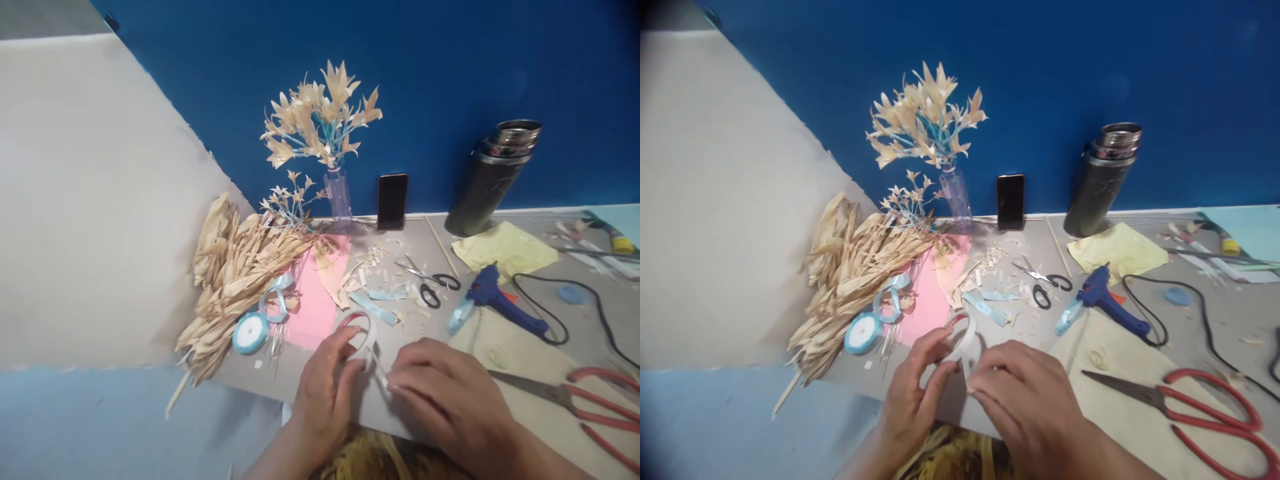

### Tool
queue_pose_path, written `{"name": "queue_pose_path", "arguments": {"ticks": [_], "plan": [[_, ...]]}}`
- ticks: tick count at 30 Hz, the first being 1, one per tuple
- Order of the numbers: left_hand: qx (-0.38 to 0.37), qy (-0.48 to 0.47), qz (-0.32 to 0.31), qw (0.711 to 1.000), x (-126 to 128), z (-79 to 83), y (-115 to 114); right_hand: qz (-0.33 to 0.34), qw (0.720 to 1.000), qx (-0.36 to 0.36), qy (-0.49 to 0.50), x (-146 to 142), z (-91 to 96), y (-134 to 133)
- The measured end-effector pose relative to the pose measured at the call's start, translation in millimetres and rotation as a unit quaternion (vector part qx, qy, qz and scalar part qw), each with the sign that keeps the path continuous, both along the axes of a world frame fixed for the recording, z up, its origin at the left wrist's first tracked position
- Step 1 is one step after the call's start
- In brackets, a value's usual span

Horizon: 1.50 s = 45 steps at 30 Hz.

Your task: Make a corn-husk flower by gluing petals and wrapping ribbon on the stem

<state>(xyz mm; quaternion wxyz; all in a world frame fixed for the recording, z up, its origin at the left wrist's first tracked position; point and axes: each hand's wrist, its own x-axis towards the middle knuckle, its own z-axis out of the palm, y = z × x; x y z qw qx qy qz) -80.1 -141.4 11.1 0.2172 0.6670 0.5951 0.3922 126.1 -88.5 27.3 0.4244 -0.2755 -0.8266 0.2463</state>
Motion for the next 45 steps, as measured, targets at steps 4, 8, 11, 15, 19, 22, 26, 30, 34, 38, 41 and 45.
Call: {"name": "queue_pose_path", "arguments": {"ticks": [4,8,11,15,19,22,26,30,34,38,41,45], "plan": [[-0.044,-0.069,0.017,0.997,0,-2.0,-2,0.033,0.997,0.061,-0.023,3,-1.4,-11],[-0.066,-0.136,0.026,0.988,-1,-1.3,-2,-0.030,0.997,0.075,-0.014,13,-2.8,-20],[-0.064,-0.145,0.030,0.987,-1,3.0,-3,-0.065,0.993,0.092,-0.029,22,-4.5,-21],[-0.062,-0.172,0.071,0.981,-7,12.0,-3,-0.135,0.979,0.132,-0.077,35,-11.2,-5],[-0.080,-0.206,0.141,0.965,-19,19.8,0,-0.229,0.942,0.140,-0.202,55,-23.2,40],[-0.094,-0.235,0.153,0.955,-24,23.6,6,-0.285,0.870,0.046,-0.400,66,-29.4,86],[-0.102,-0.259,0.142,0.950,-24,26.6,12,-0.263,0.806,-0.071,-0.525,61,-35.6,130],[-0.104,-0.271,0.142,0.946,-23,26.1,11,-0.258,0.799,-0.088,-0.536,50,-47.2,144],[-0.117,-0.302,0.133,0.937,-27,19.8,12,-0.263,0.800,-0.098,-0.530,52,-53.4,145],[-0.126,-0.395,0.126,0.901,-29,12.9,18,-0.274,0.813,-0.101,-0.504,60,-52.6,144],[-0.127,-0.465,0.105,0.870,-26,11.4,23,-0.286,0.831,-0.111,-0.463,67,-52.7,146],[-0.118,-0.497,0.100,0.854,-23,11.4,27,-0.249,0.905,-0.158,-0.308,75,-52.8,146]]}}
